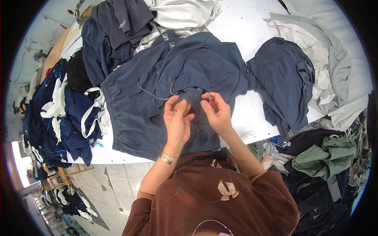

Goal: Inspecting pairs of shorts and trimming excess threads using nippers in a textile workshop.

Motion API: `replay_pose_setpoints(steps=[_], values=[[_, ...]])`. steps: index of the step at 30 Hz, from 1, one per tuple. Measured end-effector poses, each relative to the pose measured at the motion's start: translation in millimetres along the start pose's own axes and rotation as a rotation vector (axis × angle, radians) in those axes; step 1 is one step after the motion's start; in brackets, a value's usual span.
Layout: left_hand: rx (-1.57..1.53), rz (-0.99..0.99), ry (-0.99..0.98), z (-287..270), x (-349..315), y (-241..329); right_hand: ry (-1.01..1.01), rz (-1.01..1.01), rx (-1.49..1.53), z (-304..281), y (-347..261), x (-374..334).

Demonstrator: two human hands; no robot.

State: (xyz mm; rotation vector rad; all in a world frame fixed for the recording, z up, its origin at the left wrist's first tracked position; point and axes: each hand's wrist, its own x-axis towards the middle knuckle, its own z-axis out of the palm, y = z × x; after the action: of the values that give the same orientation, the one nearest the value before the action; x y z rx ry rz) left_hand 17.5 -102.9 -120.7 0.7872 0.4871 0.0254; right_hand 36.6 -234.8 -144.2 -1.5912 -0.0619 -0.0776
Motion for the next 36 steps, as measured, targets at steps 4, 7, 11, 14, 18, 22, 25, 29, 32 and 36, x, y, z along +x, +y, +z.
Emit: replay_pose_setpoints(steps=[4, 7, 11, 14, 18, 22, 25, 29, 32, 36], values=[[-0.042, -0.049, 0.055, -2.1, 1.5, -0.5, 0.058, -0.132, -0.116, 3.1, 0.5, -2.9], [-0.054, -0.053, 0.062, -3.4, 1.8, -1.6, -0.010, -0.384, -0.295, 1.1, -0.4, -4.2], [-0.091, -0.058, 0.056, -5.9, 3.1, -2.2, -0.033, -0.381, -0.357, 1.4, -0.3, -8.5], [-0.086, -0.057, 0.048, -6.7, 2.6, -3.1, -0.042, -0.402, -0.461, -1.0, 6.5, -10.3], [-0.087, -0.048, 0.045, -5.7, 2.4, -3.8, -0.050, -0.423, -0.554, -2.3, 3.4, -10.7], [-0.081, -0.053, 0.068, -2.3, 1.2, -3.1, -0.056, -0.441, -0.574, -1.6, 2.8, -9.7], [-0.080, -0.050, 0.072, -2.1, 1.9, -3.5, -0.059, -0.444, -0.589, -1.6, 2.5, -7.9], [-0.066, -0.021, 0.055, -0.3, 1.4, -3.5, -0.053, -0.444, -0.575, -0.7, 2.7, -6.9], [-0.042, -0.001, 0.070, 1.8, 0.0, -4.0, -0.056, -0.450, -0.587, -1.1, 3.5, -6.5], [0.023, 0.084, 0.014, 0.8, -0.9, -5.5, -0.035, -0.377, -0.491, -2.1, 5.4, -6.0]])
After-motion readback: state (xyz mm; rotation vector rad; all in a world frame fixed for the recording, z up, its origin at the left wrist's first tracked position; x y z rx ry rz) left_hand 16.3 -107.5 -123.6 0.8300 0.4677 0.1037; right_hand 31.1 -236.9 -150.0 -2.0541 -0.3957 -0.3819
